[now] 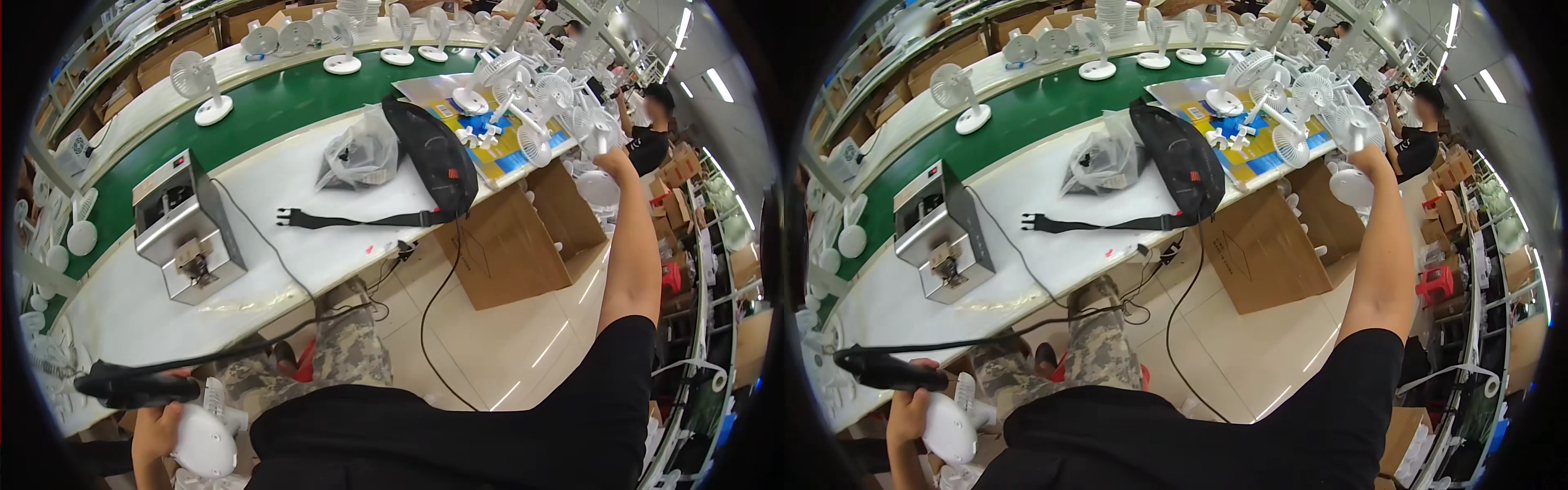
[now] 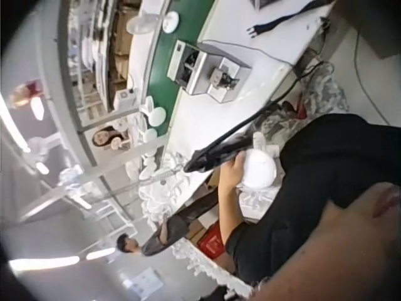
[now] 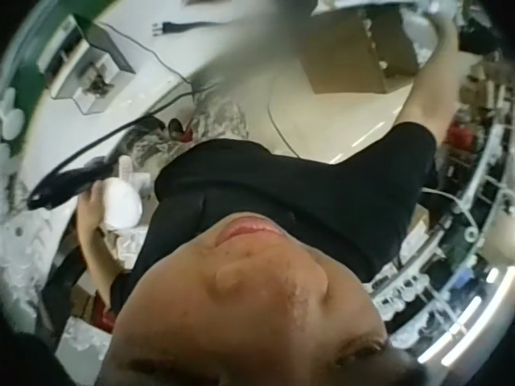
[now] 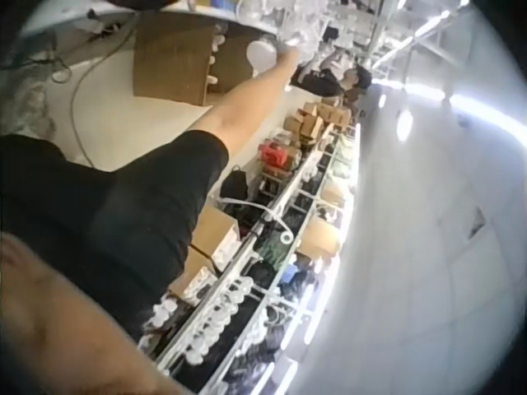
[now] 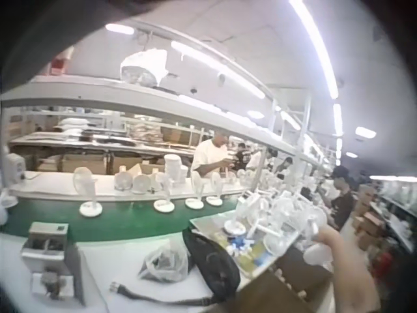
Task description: Assembling portable electric fans by screwing the base to the main unit using an electric screwdriver.
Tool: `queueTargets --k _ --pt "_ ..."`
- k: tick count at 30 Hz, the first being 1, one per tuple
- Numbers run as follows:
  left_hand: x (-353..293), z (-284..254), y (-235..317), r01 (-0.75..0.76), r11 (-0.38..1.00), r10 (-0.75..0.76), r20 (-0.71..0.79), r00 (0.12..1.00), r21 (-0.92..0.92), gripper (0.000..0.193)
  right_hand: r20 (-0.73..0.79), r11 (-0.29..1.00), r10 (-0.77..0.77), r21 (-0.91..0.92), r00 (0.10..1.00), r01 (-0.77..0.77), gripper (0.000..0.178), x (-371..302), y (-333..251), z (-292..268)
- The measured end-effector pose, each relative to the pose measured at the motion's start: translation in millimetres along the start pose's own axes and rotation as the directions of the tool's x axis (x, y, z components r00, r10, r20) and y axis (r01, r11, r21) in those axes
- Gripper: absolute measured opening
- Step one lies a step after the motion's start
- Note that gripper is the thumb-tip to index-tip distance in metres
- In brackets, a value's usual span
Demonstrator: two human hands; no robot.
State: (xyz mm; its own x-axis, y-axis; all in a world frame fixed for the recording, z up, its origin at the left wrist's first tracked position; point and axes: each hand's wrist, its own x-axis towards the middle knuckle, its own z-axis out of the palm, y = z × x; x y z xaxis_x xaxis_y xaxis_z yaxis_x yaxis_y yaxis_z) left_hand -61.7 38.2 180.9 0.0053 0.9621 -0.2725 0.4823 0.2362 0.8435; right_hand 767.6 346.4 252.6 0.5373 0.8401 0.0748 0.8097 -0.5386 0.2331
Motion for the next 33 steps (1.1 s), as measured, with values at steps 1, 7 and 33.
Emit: queueTargets --k 1,7,33 --pt "3 2 2 -0.012 1.000 0.012 0.018 1.000 0.021 0.043 0.000 0.999 0.032 0.016 0.999 -0.032 0.038 16 15 11" --pt "9 12 22 0.019 0.999 -0.018 -0.014 1.000 0.037 0.043 0.066 0.984 0.179 -0.002 0.982 -0.180 0.040 72 54 54" --pt "31 51 43 -0.052 0.998 0.052 0.018 0.998 -0.020 0.045 -0.112 0.769 0.403 0.580 0.908 -0.269 0.034 62 89 146"
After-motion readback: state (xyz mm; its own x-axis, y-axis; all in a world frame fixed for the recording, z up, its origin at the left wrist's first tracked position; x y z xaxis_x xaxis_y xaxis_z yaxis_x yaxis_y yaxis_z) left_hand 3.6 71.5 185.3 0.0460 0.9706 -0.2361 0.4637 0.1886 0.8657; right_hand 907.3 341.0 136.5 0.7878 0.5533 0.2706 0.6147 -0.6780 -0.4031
